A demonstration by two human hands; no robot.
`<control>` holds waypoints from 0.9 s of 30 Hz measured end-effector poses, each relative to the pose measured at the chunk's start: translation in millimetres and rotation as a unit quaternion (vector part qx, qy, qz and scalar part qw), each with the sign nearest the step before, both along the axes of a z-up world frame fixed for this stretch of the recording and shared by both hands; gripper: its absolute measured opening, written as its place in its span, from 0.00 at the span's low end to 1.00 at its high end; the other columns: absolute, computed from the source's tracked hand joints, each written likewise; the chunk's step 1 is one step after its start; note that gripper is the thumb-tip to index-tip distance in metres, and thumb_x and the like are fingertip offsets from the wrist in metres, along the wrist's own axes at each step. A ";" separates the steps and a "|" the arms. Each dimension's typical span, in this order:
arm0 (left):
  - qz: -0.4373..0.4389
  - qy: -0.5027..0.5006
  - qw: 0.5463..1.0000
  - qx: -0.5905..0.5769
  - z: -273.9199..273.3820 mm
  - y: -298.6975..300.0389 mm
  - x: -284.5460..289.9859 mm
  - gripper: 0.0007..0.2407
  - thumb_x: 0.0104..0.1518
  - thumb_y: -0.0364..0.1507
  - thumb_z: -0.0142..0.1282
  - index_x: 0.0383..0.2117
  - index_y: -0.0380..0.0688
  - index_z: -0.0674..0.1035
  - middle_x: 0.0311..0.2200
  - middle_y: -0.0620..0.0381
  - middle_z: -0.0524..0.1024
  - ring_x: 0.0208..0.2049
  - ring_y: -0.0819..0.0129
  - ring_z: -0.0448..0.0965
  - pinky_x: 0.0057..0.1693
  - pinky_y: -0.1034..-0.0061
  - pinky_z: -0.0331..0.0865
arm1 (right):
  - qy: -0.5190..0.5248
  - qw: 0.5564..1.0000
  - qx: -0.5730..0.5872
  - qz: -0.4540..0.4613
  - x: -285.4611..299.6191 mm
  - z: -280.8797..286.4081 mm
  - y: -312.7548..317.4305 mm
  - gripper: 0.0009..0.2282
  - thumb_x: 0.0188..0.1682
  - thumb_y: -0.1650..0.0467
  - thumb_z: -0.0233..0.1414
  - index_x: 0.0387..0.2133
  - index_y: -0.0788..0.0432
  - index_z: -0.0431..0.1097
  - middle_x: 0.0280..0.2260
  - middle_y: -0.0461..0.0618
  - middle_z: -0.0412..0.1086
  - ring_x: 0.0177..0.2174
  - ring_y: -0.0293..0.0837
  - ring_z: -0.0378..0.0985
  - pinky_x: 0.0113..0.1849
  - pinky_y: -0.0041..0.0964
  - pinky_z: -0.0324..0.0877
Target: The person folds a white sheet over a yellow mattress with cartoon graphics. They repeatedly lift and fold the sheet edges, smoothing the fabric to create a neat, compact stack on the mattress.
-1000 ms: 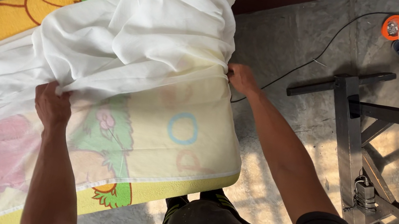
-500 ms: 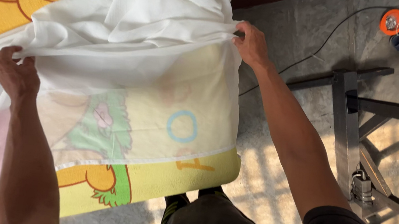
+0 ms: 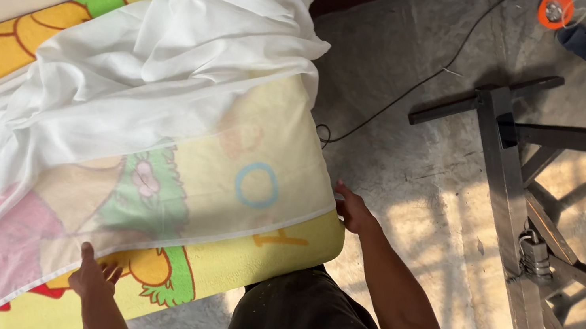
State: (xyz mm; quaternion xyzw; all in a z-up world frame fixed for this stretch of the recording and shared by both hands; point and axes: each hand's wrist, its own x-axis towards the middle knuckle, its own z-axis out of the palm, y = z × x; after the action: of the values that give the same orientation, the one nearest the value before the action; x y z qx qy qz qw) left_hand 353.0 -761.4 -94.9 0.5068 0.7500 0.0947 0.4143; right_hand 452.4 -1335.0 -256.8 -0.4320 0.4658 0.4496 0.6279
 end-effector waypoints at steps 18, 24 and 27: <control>0.247 -0.296 0.914 -0.127 -29.4 -26.1 -53.2 0.08 0.60 0.20 0.56 0.44 0.33 0.77 0.40 0.47 0.78 0.41 0.54 0.81 0.43 0.59 0.77 | -0.126 0.962 -0.124 -0.207 31.1 73.5 -17.5 0.14 0.53 0.75 0.54 0.52 0.54 0.63 0.49 0.52 0.67 0.44 0.47 0.72 0.46 0.44 0.73; 0.199 -0.304 0.923 -0.129 -23.9 -29.4 -64.9 0.08 0.62 0.25 0.58 0.43 0.37 0.75 0.41 0.50 0.77 0.42 0.54 0.79 0.44 0.59 0.76 | -0.130 0.956 -0.131 -0.229 26.9 88.2 -14.6 0.12 0.53 0.75 0.53 0.49 0.54 0.65 0.46 0.51 0.69 0.41 0.45 0.75 0.41 0.39 0.74; 0.184 -0.298 0.921 -0.169 -26.5 -24.2 -61.5 0.07 0.61 0.24 0.57 0.43 0.38 0.77 0.41 0.49 0.78 0.42 0.55 0.80 0.45 0.60 0.78 | -0.118 0.962 -0.125 -0.214 22.3 93.3 -12.0 0.12 0.54 0.75 0.55 0.50 0.56 0.67 0.44 0.55 0.70 0.37 0.44 0.72 0.38 0.36 0.73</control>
State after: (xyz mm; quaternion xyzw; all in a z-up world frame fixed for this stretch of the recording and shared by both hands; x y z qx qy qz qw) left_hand 291.5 -785.6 -121.4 0.2302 0.6767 0.1876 0.6737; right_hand 474.7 -1347.0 -163.4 -0.4476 0.5220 0.1888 0.7011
